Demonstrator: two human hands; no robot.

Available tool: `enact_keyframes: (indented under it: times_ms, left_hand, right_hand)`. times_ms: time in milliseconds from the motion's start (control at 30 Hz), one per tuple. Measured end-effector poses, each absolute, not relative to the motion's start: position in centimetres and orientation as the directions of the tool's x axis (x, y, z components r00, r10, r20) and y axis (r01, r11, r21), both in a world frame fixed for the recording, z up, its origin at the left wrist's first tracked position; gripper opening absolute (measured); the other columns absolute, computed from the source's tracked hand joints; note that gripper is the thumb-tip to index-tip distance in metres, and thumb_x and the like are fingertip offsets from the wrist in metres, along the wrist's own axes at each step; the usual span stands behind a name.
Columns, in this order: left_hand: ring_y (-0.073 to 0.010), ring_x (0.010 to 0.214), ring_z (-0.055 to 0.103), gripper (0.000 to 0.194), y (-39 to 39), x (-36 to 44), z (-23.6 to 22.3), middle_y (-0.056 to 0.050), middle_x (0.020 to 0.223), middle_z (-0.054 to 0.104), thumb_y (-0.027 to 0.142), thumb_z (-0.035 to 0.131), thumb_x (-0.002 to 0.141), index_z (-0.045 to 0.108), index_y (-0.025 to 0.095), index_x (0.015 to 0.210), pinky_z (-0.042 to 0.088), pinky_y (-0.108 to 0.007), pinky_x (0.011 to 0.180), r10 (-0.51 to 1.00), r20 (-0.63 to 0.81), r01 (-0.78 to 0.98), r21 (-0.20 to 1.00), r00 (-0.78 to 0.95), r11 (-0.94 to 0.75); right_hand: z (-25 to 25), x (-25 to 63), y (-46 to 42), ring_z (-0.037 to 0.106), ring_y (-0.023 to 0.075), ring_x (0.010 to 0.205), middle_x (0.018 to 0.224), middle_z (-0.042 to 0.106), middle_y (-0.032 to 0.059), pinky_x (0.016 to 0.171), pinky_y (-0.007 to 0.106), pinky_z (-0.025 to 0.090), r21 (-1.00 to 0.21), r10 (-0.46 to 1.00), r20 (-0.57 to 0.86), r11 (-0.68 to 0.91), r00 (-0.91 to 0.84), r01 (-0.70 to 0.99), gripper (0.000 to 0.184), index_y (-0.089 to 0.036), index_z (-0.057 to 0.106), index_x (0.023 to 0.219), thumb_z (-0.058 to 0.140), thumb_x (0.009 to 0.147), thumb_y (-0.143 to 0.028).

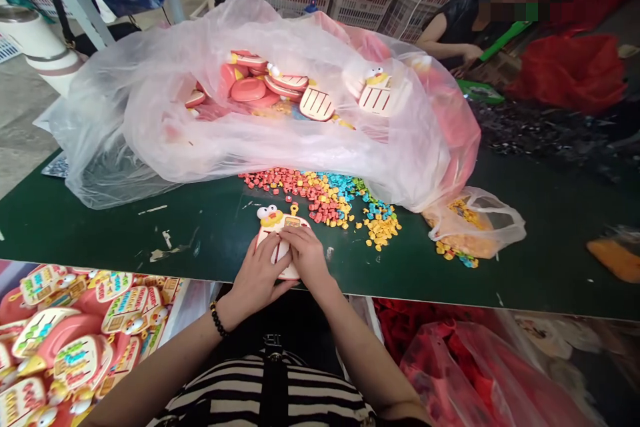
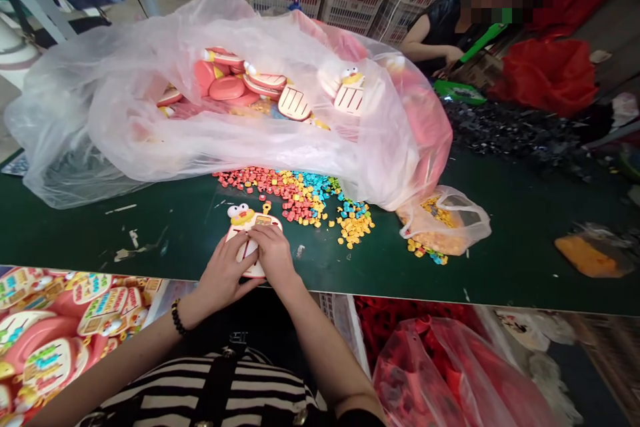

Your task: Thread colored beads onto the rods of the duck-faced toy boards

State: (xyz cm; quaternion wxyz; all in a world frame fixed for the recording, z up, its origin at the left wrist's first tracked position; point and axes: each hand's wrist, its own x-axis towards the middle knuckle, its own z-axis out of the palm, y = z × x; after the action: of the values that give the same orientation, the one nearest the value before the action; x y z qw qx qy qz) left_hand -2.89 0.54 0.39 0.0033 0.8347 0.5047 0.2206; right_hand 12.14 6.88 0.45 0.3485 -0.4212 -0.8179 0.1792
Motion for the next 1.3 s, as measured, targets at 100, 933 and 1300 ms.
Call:
enact_keyframes:
  times_ms: [100,933,1300]
  left_hand:
    - [-0.0309,0.126,0.046,0.053,0.9,-3.1,0.6,-0.017,0.135,0.052,0.052,0.061,0.082,0.057,0.02,0.124,0.036,-0.048,0.101,0.848,0.356,0.843,0.231,0.392,-0.486]
    - [-0.032,0.119,0.047,0.072,2.8,-2.2,0.3,-0.018,0.129,0.054,0.063,0.057,0.081,0.049,0.014,0.133,0.037,-0.045,0.096,0.846,0.305,0.793,0.314,0.437,-0.522]
    - [-0.0313,0.121,0.046,0.065,2.3,-2.0,0.4,-0.018,0.132,0.054,0.06,0.054,0.085,0.052,0.012,0.128,0.036,-0.045,0.099,0.844,0.345,0.811,0.287,0.41,-0.511]
  right_hand:
    - [1.5,12.7,9.4,0.066,0.0195,0.089,0.095,0.074,0.0053,0.083,0.036,0.053,-0.592,0.84,0.404,0.542,-0.363,0.597,0.025,-0.024,0.073,0.098,0.05,0.091,-0.018]
    - [2.4,16.8,11.3,0.065,0.0203,0.092,0.101,0.068,0.009,0.079,0.035,0.056,-0.496,0.839,0.335,0.543,-0.428,0.677,0.029,-0.024,0.069,0.107,0.046,0.091,-0.016]
    - [3.2,17.3,10.1,0.066,0.0202,0.096,0.101,0.072,0.0076,0.085,0.037,0.055,-0.478,0.815,0.375,0.579,-0.442,0.661,0.024,-0.024,0.069,0.103,0.049,0.092,-0.017]
